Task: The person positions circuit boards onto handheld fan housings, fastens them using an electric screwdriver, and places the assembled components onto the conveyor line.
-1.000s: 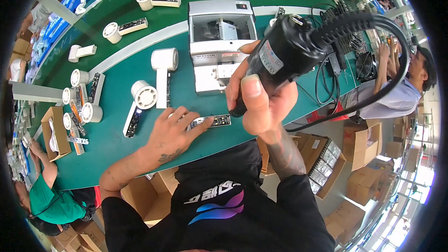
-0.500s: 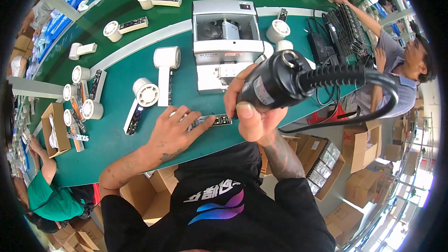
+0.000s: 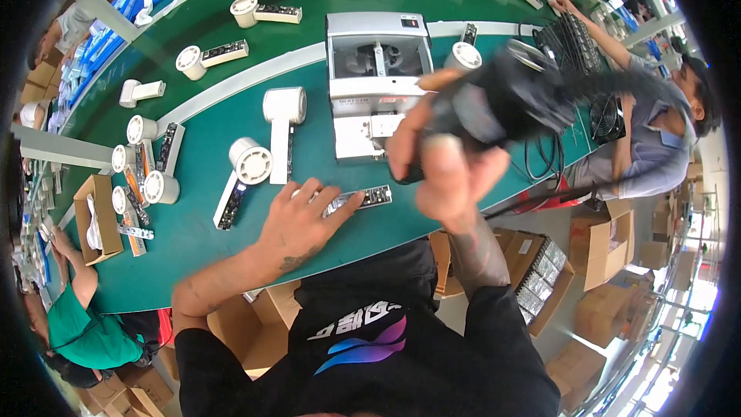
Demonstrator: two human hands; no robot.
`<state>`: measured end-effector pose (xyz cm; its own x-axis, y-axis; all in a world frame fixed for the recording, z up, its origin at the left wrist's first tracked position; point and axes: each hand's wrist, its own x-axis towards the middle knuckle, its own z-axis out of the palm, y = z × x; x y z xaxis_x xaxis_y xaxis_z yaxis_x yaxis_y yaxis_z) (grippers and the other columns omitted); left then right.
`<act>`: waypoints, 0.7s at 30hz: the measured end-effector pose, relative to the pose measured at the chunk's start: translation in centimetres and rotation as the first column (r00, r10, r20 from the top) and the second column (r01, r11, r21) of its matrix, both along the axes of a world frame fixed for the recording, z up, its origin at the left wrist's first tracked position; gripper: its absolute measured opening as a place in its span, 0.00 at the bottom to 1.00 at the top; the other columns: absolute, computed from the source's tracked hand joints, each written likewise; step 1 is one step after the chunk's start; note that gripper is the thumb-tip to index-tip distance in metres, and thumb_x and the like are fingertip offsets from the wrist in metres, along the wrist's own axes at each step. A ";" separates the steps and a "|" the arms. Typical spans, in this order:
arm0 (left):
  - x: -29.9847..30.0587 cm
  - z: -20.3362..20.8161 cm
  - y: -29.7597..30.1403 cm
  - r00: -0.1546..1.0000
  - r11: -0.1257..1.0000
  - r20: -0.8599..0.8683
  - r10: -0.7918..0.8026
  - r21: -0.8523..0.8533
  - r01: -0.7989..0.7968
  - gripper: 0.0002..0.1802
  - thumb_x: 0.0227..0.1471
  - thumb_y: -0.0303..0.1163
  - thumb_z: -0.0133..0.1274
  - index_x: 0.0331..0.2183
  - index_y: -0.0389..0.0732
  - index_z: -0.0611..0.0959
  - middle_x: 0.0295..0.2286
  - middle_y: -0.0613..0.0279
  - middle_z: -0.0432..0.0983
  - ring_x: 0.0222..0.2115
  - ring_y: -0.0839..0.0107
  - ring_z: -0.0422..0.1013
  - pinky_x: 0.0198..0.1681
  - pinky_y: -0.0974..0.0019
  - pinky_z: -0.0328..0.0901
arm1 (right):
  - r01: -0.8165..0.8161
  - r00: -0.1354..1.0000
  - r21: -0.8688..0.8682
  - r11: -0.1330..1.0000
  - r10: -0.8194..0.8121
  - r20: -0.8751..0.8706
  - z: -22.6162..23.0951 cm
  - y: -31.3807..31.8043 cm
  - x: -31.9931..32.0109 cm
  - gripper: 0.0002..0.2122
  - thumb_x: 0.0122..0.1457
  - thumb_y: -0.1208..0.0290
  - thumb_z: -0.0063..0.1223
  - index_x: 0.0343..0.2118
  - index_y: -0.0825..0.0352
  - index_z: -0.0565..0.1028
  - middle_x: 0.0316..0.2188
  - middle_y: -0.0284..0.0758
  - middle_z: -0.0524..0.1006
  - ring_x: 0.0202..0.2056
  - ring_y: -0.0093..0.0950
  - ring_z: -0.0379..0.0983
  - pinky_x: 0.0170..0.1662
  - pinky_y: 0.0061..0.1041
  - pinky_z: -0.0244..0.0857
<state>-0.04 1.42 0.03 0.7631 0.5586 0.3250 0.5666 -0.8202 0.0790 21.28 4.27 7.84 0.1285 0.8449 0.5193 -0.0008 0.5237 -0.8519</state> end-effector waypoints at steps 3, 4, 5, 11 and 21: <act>0.1 0.0 -0.4 1.000 1.000 -0.002 0.015 -0.002 -0.015 0.25 0.46 0.30 0.54 0.50 0.48 0.83 0.34 0.64 0.73 0.36 0.66 0.69 0.35 0.61 0.65 | -0.115 0.964 0.150 0.982 0.147 -0.222 1.8 1.1 0.1 0.37 0.60 0.31 0.41 0.55 0.64 0.62 0.17 0.30 0.63 0.13 0.23 0.58 0.16 0.24 0.56; 0.2 0.2 -0.2 1.000 1.000 -0.007 0.001 0.019 -0.001 0.24 0.47 0.31 0.54 0.49 0.47 0.83 0.33 0.64 0.73 0.37 0.66 0.69 0.36 0.61 0.65 | -0.054 0.978 0.116 0.992 0.076 -0.194 2.3 1.7 0.0 0.35 0.61 0.32 0.39 0.54 0.64 0.63 0.16 0.32 0.63 0.13 0.24 0.60 0.16 0.26 0.58; 0.1 0.2 -0.1 1.000 1.000 -0.009 0.000 0.021 0.000 0.24 0.47 0.31 0.54 0.49 0.47 0.83 0.33 0.64 0.73 0.37 0.66 0.69 0.36 0.61 0.65 | -0.025 0.993 0.122 0.992 0.038 -0.111 2.0 2.7 -0.3 0.34 0.62 0.35 0.41 0.53 0.66 0.63 0.16 0.32 0.64 0.13 0.25 0.60 0.16 0.26 0.59; 0.0 -0.1 -0.2 1.000 1.000 0.003 -0.003 -0.019 0.003 0.29 0.43 0.29 0.56 0.51 0.49 0.81 0.36 0.63 0.74 0.36 0.65 0.69 0.33 0.62 0.66 | -0.042 0.995 0.144 0.989 0.028 0.094 1.7 2.7 -1.1 0.28 0.65 0.48 0.48 0.47 0.76 0.63 0.16 0.38 0.68 0.12 0.25 0.63 0.15 0.25 0.59; 0.0 -0.1 -0.3 1.000 1.000 -0.002 0.007 0.022 -0.007 0.26 0.45 0.31 0.55 0.50 0.49 0.83 0.33 0.64 0.72 0.36 0.66 0.68 0.34 0.62 0.64 | -0.129 0.964 0.028 0.991 0.132 -0.231 -0.8 -1.6 -0.2 0.28 0.63 0.54 0.52 0.46 0.82 0.63 0.16 0.37 0.71 0.14 0.22 0.65 0.17 0.21 0.60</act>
<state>-0.05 1.11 -0.02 0.7598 0.5566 0.3361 0.5725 -0.8177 0.0598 21.07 2.66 7.01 0.1358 0.8558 0.4992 -0.2666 0.5169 -0.8135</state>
